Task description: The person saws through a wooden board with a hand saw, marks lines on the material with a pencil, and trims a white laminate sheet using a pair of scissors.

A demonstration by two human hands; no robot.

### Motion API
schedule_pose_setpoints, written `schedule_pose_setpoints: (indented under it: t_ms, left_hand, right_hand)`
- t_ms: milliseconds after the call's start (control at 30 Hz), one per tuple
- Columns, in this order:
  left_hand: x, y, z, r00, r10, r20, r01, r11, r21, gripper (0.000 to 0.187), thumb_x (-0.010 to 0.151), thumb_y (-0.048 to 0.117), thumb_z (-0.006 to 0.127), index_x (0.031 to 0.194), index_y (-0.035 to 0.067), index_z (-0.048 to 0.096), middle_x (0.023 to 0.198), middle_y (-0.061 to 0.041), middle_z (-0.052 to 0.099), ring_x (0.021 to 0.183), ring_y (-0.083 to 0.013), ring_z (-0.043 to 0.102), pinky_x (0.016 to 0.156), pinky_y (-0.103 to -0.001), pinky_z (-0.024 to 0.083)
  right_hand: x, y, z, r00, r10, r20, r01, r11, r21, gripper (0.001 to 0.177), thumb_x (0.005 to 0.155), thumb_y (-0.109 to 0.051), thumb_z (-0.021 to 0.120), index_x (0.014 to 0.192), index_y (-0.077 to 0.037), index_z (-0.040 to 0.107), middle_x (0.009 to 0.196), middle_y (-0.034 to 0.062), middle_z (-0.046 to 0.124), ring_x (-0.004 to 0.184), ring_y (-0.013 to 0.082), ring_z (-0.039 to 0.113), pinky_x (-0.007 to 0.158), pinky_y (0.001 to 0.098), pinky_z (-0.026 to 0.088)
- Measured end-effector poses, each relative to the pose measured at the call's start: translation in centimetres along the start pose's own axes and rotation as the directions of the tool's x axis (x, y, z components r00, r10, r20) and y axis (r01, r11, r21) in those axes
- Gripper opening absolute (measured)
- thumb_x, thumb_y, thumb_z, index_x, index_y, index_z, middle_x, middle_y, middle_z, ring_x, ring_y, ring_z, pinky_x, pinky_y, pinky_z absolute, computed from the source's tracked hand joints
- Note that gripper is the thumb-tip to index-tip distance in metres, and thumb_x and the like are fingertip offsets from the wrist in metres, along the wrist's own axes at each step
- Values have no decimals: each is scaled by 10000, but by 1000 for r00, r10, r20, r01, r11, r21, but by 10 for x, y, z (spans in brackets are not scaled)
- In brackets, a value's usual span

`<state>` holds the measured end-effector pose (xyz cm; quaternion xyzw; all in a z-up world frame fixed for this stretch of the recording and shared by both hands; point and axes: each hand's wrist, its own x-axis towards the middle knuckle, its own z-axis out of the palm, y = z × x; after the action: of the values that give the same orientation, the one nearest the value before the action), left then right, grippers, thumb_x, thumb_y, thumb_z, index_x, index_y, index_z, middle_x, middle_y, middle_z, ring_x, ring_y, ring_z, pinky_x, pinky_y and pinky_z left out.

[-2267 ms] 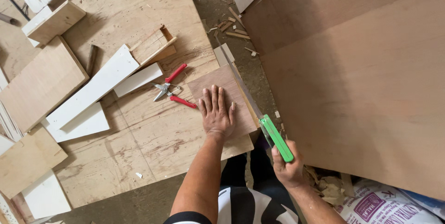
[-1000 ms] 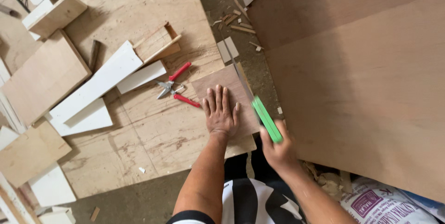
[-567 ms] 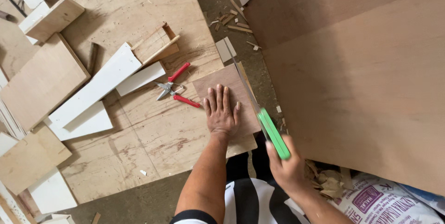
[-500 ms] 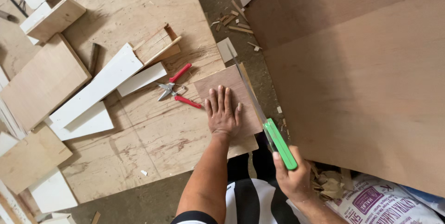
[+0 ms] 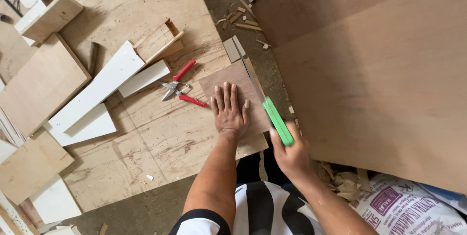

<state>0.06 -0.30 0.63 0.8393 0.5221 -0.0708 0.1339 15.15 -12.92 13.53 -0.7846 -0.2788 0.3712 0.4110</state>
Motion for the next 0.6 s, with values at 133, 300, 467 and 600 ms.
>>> schedule_pose_setpoints:
  t_ms: [133,300,467,600]
  left_hand:
    - [2,2,0,1000,-13,13,13,1000,10,727,1035,514,393,1622,101,280,1725,-95,173,1598,-352,54,1268,-542,26]
    - [-6,-1,0,1000,-14,18,14,1000,23,731,1031,512,403,1629,113,270,1728,-82,180,1598,-346,59,1274,-532,20]
    - [0,0,1,1000,-15,4,15,1000,13,733,1034,517,390,1632,111,270,1728,-79,175,1604,-344,57,1277,-531,15]
    - [0,0,0,1000,12,16,-12,1000,19,730,1041,537,376,1631,121,270,1728,-77,168,1600,-342,52,1273,-531,10]
  right_hand:
    - [-39,15,-29,989,-140,-55,143,989,42,163,1001,-210,650,1070,-62,632,761,34,653,647,110,632,564,309,517]
    - [28,17,17,1000,2,-6,-2,997,78,229,1012,-239,679,928,-50,580,636,88,581,564,165,597,525,363,460]
    - [47,4,20,998,-46,-36,48,996,77,234,993,-253,693,948,-58,572,659,92,603,580,178,653,516,366,474]
    - [33,15,28,992,-73,-103,81,994,79,216,990,-249,698,974,-58,598,672,91,608,590,180,632,542,360,480]
